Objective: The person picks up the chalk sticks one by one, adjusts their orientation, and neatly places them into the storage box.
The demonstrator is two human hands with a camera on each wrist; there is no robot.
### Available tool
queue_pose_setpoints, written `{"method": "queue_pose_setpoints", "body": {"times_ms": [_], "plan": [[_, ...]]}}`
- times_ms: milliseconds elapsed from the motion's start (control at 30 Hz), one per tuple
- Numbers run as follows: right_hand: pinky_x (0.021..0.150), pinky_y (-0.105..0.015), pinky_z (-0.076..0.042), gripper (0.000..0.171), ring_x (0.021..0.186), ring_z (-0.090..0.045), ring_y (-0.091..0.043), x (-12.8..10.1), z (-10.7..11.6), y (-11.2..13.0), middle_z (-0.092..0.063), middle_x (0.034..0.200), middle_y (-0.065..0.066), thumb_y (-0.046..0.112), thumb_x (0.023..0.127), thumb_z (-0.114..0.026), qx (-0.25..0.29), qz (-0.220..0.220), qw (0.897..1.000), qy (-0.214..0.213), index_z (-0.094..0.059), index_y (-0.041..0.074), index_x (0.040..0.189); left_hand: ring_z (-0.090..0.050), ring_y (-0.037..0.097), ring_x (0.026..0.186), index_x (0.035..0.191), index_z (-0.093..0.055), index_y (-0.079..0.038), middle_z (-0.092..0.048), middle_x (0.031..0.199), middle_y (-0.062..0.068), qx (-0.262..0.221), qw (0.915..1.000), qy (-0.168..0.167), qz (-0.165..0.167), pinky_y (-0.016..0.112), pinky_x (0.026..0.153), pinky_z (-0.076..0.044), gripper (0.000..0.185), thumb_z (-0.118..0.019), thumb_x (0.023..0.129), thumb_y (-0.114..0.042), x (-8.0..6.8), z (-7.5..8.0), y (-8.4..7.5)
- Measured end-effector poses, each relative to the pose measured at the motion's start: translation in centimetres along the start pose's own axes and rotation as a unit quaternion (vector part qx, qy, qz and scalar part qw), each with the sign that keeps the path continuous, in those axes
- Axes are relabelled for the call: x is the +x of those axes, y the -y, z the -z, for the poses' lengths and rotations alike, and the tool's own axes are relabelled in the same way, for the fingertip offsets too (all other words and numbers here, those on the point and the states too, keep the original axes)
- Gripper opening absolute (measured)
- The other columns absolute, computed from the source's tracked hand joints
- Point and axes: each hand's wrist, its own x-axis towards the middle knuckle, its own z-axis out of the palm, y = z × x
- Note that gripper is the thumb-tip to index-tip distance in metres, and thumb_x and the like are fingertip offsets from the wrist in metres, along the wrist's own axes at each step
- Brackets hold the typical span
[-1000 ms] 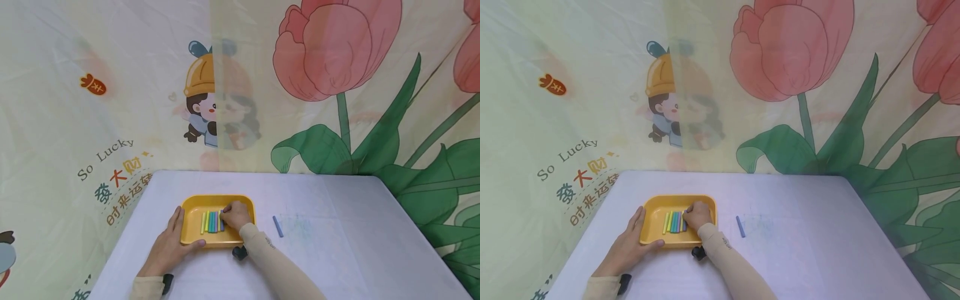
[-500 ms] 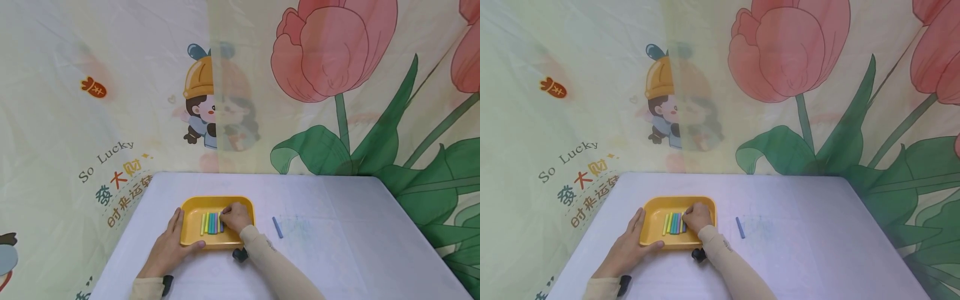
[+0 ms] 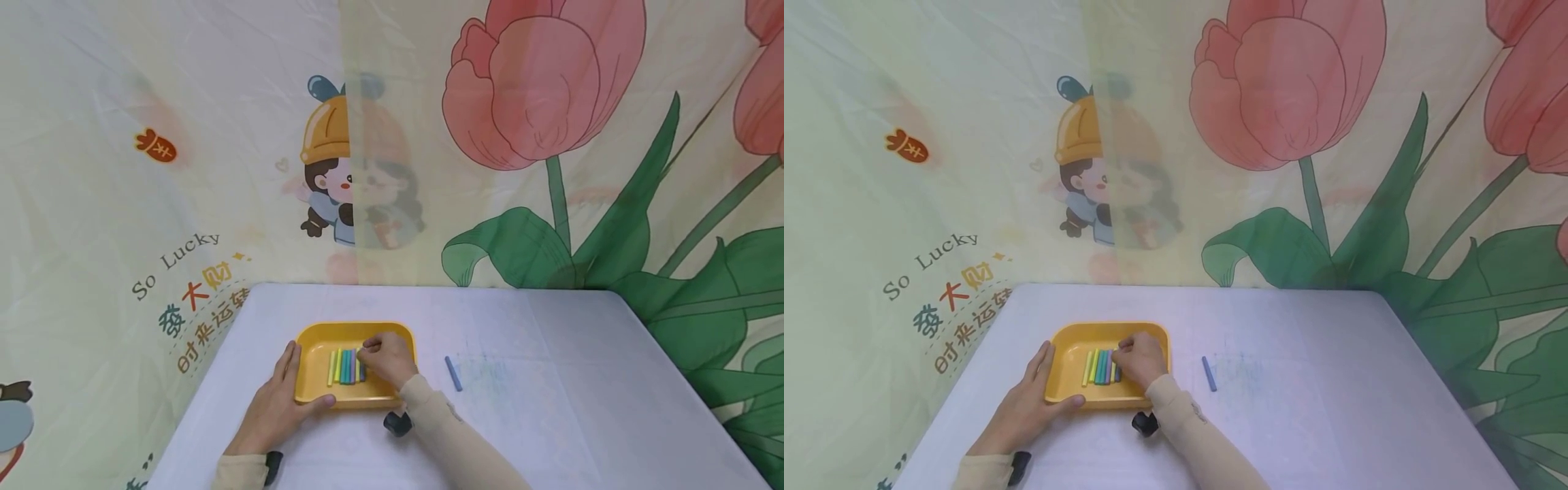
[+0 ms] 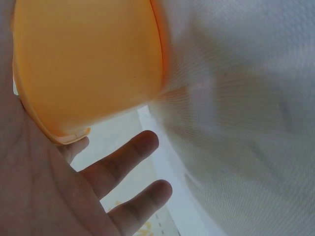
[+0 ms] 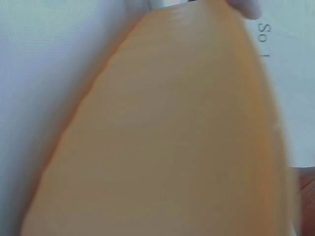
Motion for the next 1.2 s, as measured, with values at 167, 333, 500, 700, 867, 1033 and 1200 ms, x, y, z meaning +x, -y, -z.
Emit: {"method": "queue_pose_setpoints", "body": {"times_ms": [167, 333, 500, 700, 867, 1033, 1200], "plan": [[0.066, -0.028, -0.054, 0.025, 0.076, -0.06, -0.013, -1.0, 1.6, 0.5, -0.068, 0.085, 0.005, 0.026, 0.086, -0.078, -0.014, 0.042, 0.999, -0.017, -0.077, 0.008, 0.104, -0.041, 0.051, 0.137, 0.164, -0.003, -0.008, -0.006, 0.17, 0.014, -0.003, 1.0, 0.002, 0.003, 0.062, 0.108, -0.04, 0.129, -0.063, 0.077, -0.082, 0.0, 0.1, 0.0], [0.066, -0.03, -0.055, 0.025, 0.072, -0.064, -0.013, -2.1, 3.5, 0.8, -0.07, 0.088, 0.004, 0.025, 0.087, -0.078, 0.0, 0.054, 0.998, -0.028, -0.076, 0.009, 0.106, -0.041, 0.051, 0.137, 0.164, -0.004, -0.007, -0.007, 0.169, 0.015, 0.001, 1.0, 0.0, 0.003, 0.061, 0.109, -0.04, 0.13, -0.063, 0.077, -0.083, 0.0, 0.1, 0.0], [0.067, -0.029, -0.057, 0.025, 0.074, -0.066, -0.014, -3.0, 5.4, 0.6, -0.07, 0.091, 0.002, 0.024, 0.087, -0.077, 0.004, 0.058, 0.997, -0.043, -0.076, 0.011, 0.108, -0.042, 0.051, 0.137, 0.164, -0.006, -0.007, -0.008, 0.169, 0.016, 0.0, 0.9999, -0.01, -0.003, 0.061, 0.108, -0.04, 0.129, -0.065, 0.077, -0.081, -0.1, 0.0, 0.1], [0.068, -0.028, -0.059, 0.029, 0.08, -0.067, -0.015, -3.7, 7.0, 0.1, -0.07, 0.092, 0.003, 0.025, 0.086, -0.078, -0.007, 0.054, 0.996, -0.069, -0.076, 0.011, 0.111, -0.041, 0.052, 0.136, 0.164, -0.006, -0.007, -0.009, 0.169, 0.016, -0.004, 0.9998, -0.016, -0.008, 0.062, 0.107, -0.04, 0.128, -0.067, 0.077, -0.079, -0.3, -0.1, 0.2], [0.068, -0.028, -0.058, 0.03, 0.081, -0.066, -0.015, -3.9, 8.1, -0.8, -0.069, 0.091, 0.004, 0.025, 0.086, -0.079, -0.01, 0.036, 0.995, -0.089, -0.076, 0.012, 0.112, -0.04, 0.052, 0.138, 0.164, -0.004, -0.009, -0.007, 0.17, 0.014, -0.007, 0.9999, -0.008, -0.001, 0.062, 0.109, -0.039, 0.129, -0.066, 0.077, -0.081, -0.1, -0.1, 0.2], [0.069, -0.03, -0.058, 0.032, 0.082, -0.067, -0.014, -3.9, 9.3, -2.3, -0.07, 0.091, 0.003, 0.026, 0.087, -0.078, -0.016, 0.022, 0.994, -0.104, -0.076, 0.011, 0.114, -0.038, 0.052, 0.138, 0.164, -0.002, -0.01, -0.005, 0.17, 0.014, -0.007, 1.0, -0.005, 0.003, 0.063, 0.109, -0.038, 0.13, -0.065, 0.076, -0.082, 0.0, -0.2, 0.2], [0.071, -0.032, -0.059, 0.032, 0.083, -0.069, -0.016, -3.9, 10.4, -4.0, -0.07, 0.092, 0.002, 0.025, 0.086, -0.08, -0.011, 0.001, 0.993, -0.116, -0.076, 0.01, 0.113, -0.038, 0.053, 0.139, 0.164, -0.003, -0.009, -0.005, 0.17, 0.014, -0.007, 1.0, -0.007, 0.0, 0.063, 0.109, -0.038, 0.13, -0.064, 0.076, -0.082, 0.0, -0.2, 0.2]]}}
